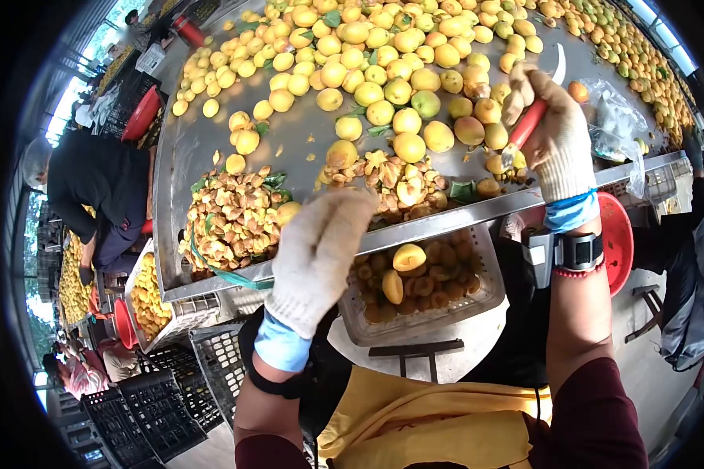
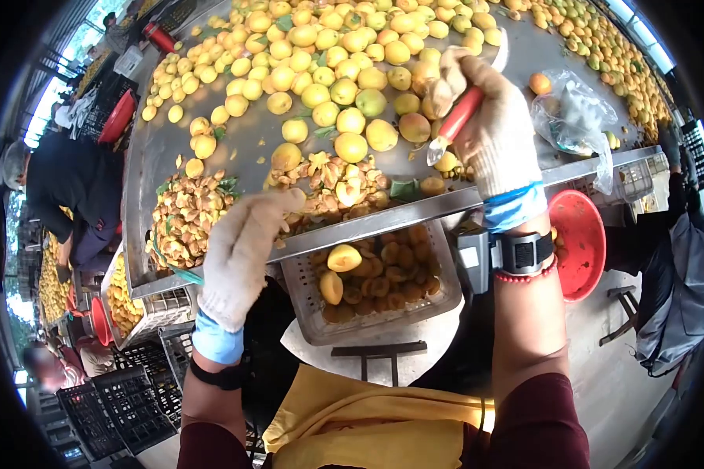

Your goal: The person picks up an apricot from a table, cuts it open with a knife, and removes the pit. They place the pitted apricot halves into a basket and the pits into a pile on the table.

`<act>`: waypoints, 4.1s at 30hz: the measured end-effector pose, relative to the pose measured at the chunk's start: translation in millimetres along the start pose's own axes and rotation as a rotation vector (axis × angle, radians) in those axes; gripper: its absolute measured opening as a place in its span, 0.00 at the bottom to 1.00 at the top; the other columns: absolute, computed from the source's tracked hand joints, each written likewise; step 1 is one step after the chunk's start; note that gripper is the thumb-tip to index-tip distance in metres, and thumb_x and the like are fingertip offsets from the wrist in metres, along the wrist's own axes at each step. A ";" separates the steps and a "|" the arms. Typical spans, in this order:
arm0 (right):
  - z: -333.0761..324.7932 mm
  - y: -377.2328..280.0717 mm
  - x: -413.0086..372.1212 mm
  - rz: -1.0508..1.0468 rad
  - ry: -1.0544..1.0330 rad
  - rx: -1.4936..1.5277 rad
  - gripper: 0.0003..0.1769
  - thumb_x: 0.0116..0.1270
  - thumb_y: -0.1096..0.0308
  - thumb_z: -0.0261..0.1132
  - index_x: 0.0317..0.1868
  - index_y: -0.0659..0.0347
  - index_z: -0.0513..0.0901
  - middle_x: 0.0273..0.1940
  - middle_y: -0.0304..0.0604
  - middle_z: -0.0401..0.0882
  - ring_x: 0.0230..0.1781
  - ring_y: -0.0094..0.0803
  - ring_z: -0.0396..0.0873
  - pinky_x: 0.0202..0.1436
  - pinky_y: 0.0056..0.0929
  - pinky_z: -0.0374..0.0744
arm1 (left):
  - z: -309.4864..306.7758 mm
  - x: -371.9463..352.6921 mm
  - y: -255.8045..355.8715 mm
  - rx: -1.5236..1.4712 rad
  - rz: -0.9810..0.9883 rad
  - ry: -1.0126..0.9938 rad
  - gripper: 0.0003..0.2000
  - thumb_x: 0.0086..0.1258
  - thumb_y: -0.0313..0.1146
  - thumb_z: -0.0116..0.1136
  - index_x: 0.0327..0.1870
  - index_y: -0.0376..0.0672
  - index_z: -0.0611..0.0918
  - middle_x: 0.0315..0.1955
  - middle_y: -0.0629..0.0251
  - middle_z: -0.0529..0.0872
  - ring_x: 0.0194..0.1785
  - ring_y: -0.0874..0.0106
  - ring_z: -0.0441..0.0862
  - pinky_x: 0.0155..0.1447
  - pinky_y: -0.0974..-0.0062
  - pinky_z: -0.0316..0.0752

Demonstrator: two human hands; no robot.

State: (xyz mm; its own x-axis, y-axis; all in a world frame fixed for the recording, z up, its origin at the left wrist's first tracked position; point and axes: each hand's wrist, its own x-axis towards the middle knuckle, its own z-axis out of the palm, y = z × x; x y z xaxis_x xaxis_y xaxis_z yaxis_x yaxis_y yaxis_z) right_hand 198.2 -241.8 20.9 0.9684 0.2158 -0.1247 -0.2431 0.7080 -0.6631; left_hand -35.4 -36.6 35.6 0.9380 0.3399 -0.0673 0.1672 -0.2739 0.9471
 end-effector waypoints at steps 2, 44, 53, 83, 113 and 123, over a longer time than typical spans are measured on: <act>0.9 -10.8 -0.9 -0.063 0.047 0.168 0.14 0.83 0.64 0.59 0.53 0.69 0.79 0.31 0.37 0.78 0.25 0.32 0.79 0.34 0.29 0.86 | 1.7 35.4 -0.9 0.035 0.057 0.074 0.14 0.81 0.35 0.57 0.52 0.33 0.88 0.41 0.60 0.90 0.44 0.74 0.85 0.52 0.77 0.78; 70.0 42.3 -137.4 0.233 -0.578 -0.794 0.14 0.81 0.63 0.62 0.53 0.67 0.82 0.29 0.40 0.83 0.26 0.23 0.85 0.28 0.22 0.78 | -5.1 7.5 -7.3 -0.508 0.266 0.006 0.38 0.64 0.11 0.60 0.79 0.35 0.65 0.74 0.54 0.71 0.74 0.64 0.74 0.75 0.65 0.73; 64.2 48.9 -139.5 0.218 -0.608 -0.992 0.16 0.81 0.57 0.63 0.46 0.63 0.84 0.27 0.44 0.84 0.23 0.29 0.84 0.27 0.27 0.80 | 1.8 -2.2 -9.8 -0.331 0.392 0.112 0.34 0.67 0.18 0.60 0.77 0.35 0.69 0.71 0.54 0.76 0.69 0.65 0.77 0.75 0.65 0.71; 61.9 79.9 -150.8 0.068 -0.692 -0.979 0.16 0.79 0.60 0.65 0.51 0.66 0.83 0.22 0.44 0.82 0.22 0.35 0.87 0.26 0.30 0.80 | 1.9 8.1 -5.9 -0.959 0.227 0.124 0.35 0.80 0.41 0.61 0.80 0.34 0.61 0.71 0.49 0.73 0.74 0.56 0.74 0.77 0.52 0.75; 60.1 72.6 -127.7 0.083 -0.751 -1.196 0.18 0.76 0.54 0.66 0.46 0.63 0.84 0.31 0.58 0.84 0.33 0.58 0.86 0.35 0.47 0.83 | 13.4 9.2 -7.1 -0.639 0.141 0.318 0.25 0.78 0.21 0.59 0.74 0.31 0.69 0.56 0.55 0.84 0.53 0.71 0.85 0.59 0.73 0.83; 43.2 81.1 -139.0 -0.059 -0.686 -1.359 0.20 0.76 0.49 0.66 0.52 0.58 0.83 0.26 0.56 0.84 0.26 0.58 0.86 0.25 0.51 0.81 | 17.2 7.7 -28.6 -0.945 -0.008 0.175 0.24 0.84 0.44 0.57 0.71 0.35 0.72 0.55 0.55 0.86 0.55 0.62 0.87 0.58 0.66 0.83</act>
State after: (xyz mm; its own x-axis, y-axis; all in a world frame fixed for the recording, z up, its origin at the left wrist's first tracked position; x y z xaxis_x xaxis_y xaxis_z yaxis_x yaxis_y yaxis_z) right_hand 41.5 -185.3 16.4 0.6702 0.7417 0.0280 0.3976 -0.3270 -0.8573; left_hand -27.8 -41.6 2.7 0.8667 0.4889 -0.0990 -0.2122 0.5411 0.8137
